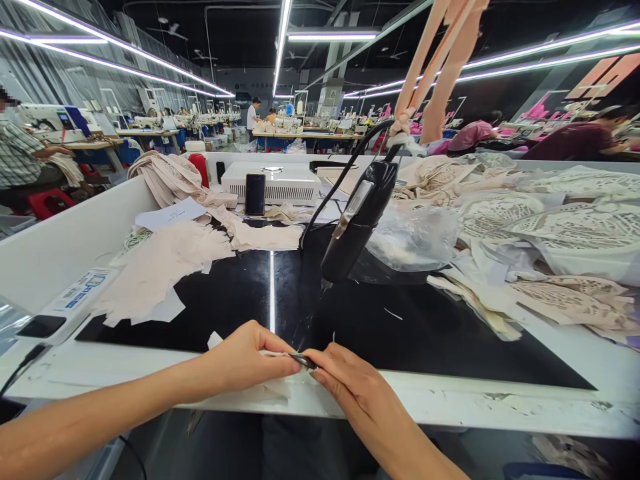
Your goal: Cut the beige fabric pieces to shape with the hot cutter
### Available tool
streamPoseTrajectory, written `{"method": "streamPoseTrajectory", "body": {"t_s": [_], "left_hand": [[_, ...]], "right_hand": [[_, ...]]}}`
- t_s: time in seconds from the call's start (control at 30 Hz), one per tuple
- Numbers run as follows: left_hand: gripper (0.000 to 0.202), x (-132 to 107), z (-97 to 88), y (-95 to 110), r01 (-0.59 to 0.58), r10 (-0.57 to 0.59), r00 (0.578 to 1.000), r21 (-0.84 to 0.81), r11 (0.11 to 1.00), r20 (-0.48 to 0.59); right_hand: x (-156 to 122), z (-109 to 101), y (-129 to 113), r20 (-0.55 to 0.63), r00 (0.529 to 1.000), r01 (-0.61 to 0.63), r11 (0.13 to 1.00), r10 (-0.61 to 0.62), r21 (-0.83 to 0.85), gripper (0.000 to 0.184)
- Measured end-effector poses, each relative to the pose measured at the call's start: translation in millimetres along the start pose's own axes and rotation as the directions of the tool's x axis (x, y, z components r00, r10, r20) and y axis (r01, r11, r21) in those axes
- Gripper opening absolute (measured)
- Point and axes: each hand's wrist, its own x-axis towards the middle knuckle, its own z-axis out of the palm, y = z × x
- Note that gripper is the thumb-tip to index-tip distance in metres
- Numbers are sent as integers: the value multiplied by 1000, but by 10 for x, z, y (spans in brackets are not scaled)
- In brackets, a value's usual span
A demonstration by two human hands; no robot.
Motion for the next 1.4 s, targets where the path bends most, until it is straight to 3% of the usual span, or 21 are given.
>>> {"method": "streamPoseTrajectory", "body": {"t_s": [0.47, 0.93, 1.4], "left_hand": [[33, 18, 8, -30, -16, 16, 1000, -13, 1000, 21], [31, 1, 47, 12, -10, 10, 1000, -2, 1000, 17], [28, -8, 70, 44, -43, 44, 999, -29, 999, 18]], "right_hand": [[-19, 37, 36, 47, 994, -100, 994, 97, 55, 41], [-26, 93, 86, -2, 1000, -12, 999, 12, 33, 38], [-44, 116, 72, -81, 996, -38, 999, 41, 39, 42]]}}
